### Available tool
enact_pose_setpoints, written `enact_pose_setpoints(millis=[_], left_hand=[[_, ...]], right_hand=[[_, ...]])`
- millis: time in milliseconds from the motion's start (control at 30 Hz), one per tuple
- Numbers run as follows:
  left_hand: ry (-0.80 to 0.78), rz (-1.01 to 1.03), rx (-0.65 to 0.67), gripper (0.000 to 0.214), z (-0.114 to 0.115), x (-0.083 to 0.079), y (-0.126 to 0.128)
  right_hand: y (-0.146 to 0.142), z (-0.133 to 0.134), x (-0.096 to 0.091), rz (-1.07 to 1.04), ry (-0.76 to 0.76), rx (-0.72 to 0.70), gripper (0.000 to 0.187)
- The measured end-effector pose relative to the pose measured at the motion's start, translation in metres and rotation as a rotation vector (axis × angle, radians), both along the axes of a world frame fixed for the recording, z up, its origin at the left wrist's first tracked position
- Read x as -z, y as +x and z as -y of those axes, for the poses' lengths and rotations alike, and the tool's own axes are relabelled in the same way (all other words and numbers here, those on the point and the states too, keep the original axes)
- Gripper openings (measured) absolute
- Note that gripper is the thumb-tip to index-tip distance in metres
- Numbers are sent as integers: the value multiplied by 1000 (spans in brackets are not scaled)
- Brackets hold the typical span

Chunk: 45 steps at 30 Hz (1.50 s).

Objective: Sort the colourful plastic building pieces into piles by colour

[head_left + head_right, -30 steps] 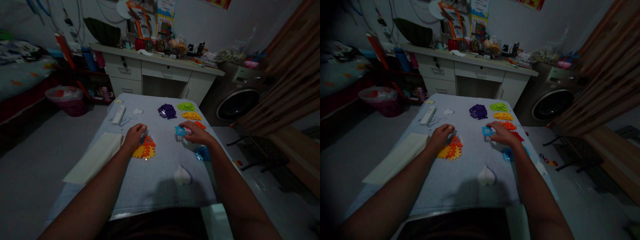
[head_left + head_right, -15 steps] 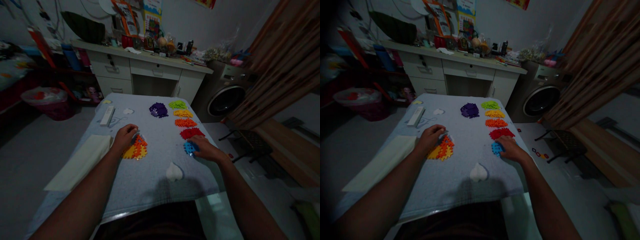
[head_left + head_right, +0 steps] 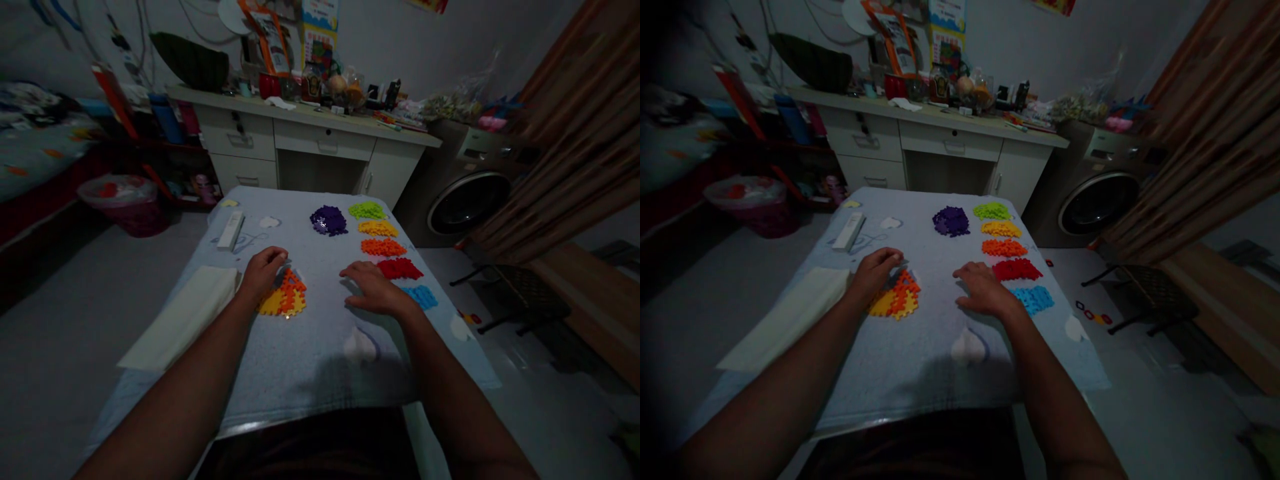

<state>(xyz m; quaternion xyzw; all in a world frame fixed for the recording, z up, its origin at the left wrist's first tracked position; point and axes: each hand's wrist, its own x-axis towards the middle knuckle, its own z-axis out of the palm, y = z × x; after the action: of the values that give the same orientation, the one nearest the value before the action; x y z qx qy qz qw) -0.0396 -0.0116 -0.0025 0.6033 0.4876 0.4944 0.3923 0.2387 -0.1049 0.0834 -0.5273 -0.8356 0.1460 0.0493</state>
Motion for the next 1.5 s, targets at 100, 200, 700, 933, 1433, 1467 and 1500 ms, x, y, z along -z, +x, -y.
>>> enact_pose_setpoints(millis=[100,200,700,933,1433,1467,1500], left_hand=[[-23,18,-9,24,0,-2,-1],[-47,44,-19,28,1,-4,-1],[-60,96,-16,28,-1,-3,-1],[36,-135,101,30,0,-3,-2],[188,-671,339,40,12,-10,-1],[194,-663,341,39,12,-10,-2],[200,-655,341,38,11,-9,-2]], right_hand=[[-47,-9,10,-64,-10,-142,65],[-83,-11,26,-150,19,-204,88],[-88,-25,53,-252,134,-22,64],[-77,-27,54,-263,176,47,62],[-58,-22,48,-222,155,-77,63],[-56,-23,47,-212,143,-79,63],[-54,-24,45,-209,129,-75,63]])
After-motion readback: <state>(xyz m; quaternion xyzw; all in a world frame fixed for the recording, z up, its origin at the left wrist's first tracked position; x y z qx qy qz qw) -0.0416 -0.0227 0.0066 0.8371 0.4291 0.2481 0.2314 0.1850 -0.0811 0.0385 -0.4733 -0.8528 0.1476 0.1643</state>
